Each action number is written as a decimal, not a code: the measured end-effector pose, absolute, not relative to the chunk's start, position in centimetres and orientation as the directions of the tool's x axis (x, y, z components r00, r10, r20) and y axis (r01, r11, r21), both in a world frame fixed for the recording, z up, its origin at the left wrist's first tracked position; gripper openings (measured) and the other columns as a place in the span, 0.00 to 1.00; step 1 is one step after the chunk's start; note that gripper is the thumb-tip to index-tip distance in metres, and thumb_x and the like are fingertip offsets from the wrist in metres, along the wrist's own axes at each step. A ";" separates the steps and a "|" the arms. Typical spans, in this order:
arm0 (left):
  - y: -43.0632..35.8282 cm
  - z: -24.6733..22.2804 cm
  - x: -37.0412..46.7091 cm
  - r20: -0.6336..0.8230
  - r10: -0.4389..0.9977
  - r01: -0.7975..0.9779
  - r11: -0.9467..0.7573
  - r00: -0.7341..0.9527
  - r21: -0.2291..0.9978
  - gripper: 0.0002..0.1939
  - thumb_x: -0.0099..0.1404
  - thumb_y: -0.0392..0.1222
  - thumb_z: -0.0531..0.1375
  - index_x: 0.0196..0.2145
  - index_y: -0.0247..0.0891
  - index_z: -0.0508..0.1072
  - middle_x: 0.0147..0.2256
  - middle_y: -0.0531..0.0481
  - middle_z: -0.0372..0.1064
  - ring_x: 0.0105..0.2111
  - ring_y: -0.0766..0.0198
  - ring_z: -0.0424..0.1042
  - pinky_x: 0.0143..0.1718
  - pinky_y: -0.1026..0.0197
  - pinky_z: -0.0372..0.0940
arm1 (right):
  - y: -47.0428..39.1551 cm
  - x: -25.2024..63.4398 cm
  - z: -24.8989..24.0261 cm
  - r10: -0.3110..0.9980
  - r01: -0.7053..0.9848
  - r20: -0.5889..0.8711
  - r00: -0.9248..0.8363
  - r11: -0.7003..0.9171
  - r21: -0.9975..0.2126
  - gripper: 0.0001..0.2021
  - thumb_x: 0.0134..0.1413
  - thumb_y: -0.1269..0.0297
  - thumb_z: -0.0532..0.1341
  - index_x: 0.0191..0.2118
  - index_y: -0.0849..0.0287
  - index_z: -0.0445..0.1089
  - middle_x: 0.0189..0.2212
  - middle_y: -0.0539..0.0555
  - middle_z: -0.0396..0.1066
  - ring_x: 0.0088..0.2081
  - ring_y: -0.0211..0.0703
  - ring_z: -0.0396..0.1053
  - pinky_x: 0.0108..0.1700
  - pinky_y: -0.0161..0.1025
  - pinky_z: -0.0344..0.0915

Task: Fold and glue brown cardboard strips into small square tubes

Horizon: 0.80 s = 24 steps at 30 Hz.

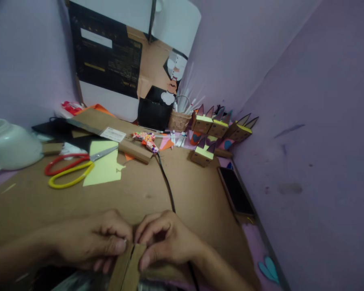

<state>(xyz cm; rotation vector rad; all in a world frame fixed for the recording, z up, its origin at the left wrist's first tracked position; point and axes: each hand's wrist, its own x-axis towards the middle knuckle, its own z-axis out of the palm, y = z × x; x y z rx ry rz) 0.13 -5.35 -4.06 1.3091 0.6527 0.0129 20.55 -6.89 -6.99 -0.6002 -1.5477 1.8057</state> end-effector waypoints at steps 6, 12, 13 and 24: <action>-3.3 -5.2 0.2 -0.466 0.377 0.386 0.271 0.800 0.882 0.31 0.51 0.72 0.47 0.22 0.37 0.61 0.15 0.56 0.59 0.14 0.71 0.57 0.15 0.70 0.53 | -5.2 20.2 -6.7 0.787 -0.063 -0.162 -0.595 -0.246 -0.967 0.12 0.30 0.62 0.72 0.22 0.62 0.73 0.25 0.49 0.67 0.23 0.30 0.59 0.24 0.30 0.54; -1.9 -6.0 0.6 -0.358 0.448 0.289 0.216 0.819 0.932 0.27 0.58 0.66 0.46 0.20 0.37 0.58 0.21 0.55 0.58 0.18 0.71 0.57 0.18 0.69 0.54 | -3.9 20.1 -6.5 0.834 -0.108 -0.149 -0.531 -0.241 -0.965 0.11 0.38 0.63 0.68 0.19 0.63 0.69 0.23 0.49 0.64 0.25 0.33 0.59 0.28 0.33 0.55; -1.8 -6.0 0.7 -0.309 0.479 0.256 0.174 0.822 0.951 0.26 0.60 0.64 0.46 0.20 0.37 0.58 0.23 0.54 0.57 0.20 0.71 0.58 0.20 0.69 0.55 | -3.7 20.1 -6.5 0.833 -0.105 -0.155 -0.531 -0.246 -0.964 0.11 0.39 0.62 0.68 0.18 0.63 0.68 0.22 0.49 0.63 0.25 0.33 0.59 0.28 0.33 0.55; -1.5 -5.4 1.6 -0.213 0.608 0.134 0.173 0.765 0.976 0.20 0.62 0.55 0.50 0.23 0.37 0.65 0.31 0.51 0.62 0.33 0.64 0.62 0.36 0.65 0.60 | -3.7 20.1 -6.1 0.864 -0.019 -0.240 -0.444 -0.277 -0.961 0.15 0.39 0.56 0.67 0.20 0.61 0.63 0.22 0.48 0.61 0.26 0.35 0.59 0.30 0.35 0.57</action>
